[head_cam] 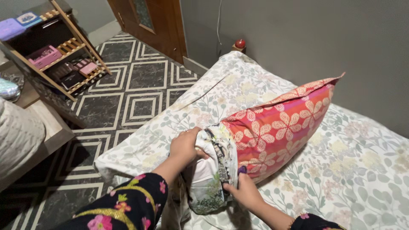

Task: The person puts a patterned pillowcase onto a pillow by hand, pulling the fabric over the pillow and tucking the edges in.

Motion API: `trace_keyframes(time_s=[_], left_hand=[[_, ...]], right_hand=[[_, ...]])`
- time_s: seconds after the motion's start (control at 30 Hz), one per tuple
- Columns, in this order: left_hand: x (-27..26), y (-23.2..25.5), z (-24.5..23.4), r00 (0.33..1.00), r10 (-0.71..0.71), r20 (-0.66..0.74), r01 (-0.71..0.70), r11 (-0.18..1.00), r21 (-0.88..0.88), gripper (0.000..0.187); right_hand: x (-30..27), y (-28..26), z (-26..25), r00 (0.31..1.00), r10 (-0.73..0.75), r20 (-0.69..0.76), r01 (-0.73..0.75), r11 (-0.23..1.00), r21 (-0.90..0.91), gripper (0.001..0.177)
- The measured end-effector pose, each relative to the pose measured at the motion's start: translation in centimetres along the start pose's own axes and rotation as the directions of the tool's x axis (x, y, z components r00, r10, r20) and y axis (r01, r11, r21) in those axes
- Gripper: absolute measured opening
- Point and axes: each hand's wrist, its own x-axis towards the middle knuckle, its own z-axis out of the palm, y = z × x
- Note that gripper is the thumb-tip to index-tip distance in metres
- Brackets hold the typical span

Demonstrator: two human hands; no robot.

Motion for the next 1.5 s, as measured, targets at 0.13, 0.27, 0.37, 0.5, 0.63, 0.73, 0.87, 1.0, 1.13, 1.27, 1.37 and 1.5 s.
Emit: trace_keyframes(time_s=[0.13, 0.27, 0.37, 0.5, 0.63, 0.73, 0.87, 1.0, 1.13, 1.27, 1.37, 1.5], left_hand=[[1.0, -1.4, -0.1, 0.998, -0.025, 0.064, 0.026, 1.000, -0.011, 0.096], [1.0, -2.4, 0.6, 0.986, -0.131, 0.105, 0.126, 0.991, 0.055, 0.098], [1.1, -3.9, 3.0, 0.977, -0.202, 0.062, 0.196, 0.976, 0.092, 0.098], [-0.4, -7.2, 7.0, 0.933, -0.360, 0.011, 0.353, 0.922, 0.160, 0.098], [-3.3, -8.5, 8.9, 0.908, -0.398, 0.130, 0.375, 0.912, 0.168, 0.096], [-5.2, -7.8, 9.0, 0.873, -0.398, 0.283, 0.359, 0.916, 0.180, 0.101], [-6.5, -6.7, 7.9, 0.904, -0.262, 0.337, 0.229, 0.964, 0.137, 0.102], [-5.9, -6.0, 8.0, 0.922, -0.148, 0.359, 0.112, 0.987, 0.118, 0.109], [-4.9, -6.5, 9.2, 0.932, -0.138, 0.335, 0.106, 0.988, 0.110, 0.103], [-3.8, -7.6, 9.4, 0.943, -0.080, 0.322, 0.049, 0.993, 0.104, 0.099], [-3.8, -8.0, 9.1, 0.935, -0.085, 0.346, 0.048, 0.992, 0.113, 0.101], [-3.6, -8.0, 9.0, 0.944, 0.013, 0.329, -0.047, 0.994, 0.096, 0.104]], right_hand=[[0.5, 2.4, -0.5, 0.993, 0.119, 0.008, -0.118, 0.987, -0.110, 0.045], [3.1, 2.6, -3.9, 0.978, 0.054, -0.199, -0.099, 0.970, -0.221, 0.046], [5.4, 2.1, -5.8, 0.948, 0.251, -0.195, -0.295, 0.923, -0.247, 0.046], [7.9, 4.8, -3.7, 0.981, 0.166, 0.102, -0.158, 0.984, -0.081, 0.042], [7.8, 8.8, 0.6, 0.814, -0.028, 0.581, -0.171, 0.943, 0.286, 0.047], [7.2, 8.7, 1.7, 0.894, 0.160, 0.418, -0.116, 0.985, -0.130, 0.048], [6.0, 6.4, 0.3, 0.953, 0.218, 0.211, -0.149, 0.942, -0.300, 0.050], [5.7, 6.1, 0.2, 0.934, 0.234, 0.270, -0.205, 0.970, -0.134, 0.048], [6.1, 7.9, 1.4, 0.889, 0.294, 0.352, -0.292, 0.955, -0.060, 0.046], [9.0, 10.1, 0.2, 0.939, 0.268, 0.217, -0.204, 0.939, -0.277, 0.037], [12.0, 10.3, -4.3, 0.975, 0.224, -0.003, -0.217, 0.940, -0.262, 0.037], [12.5, 9.4, -6.7, 0.974, 0.200, -0.111, -0.221, 0.945, -0.240, 0.043]])
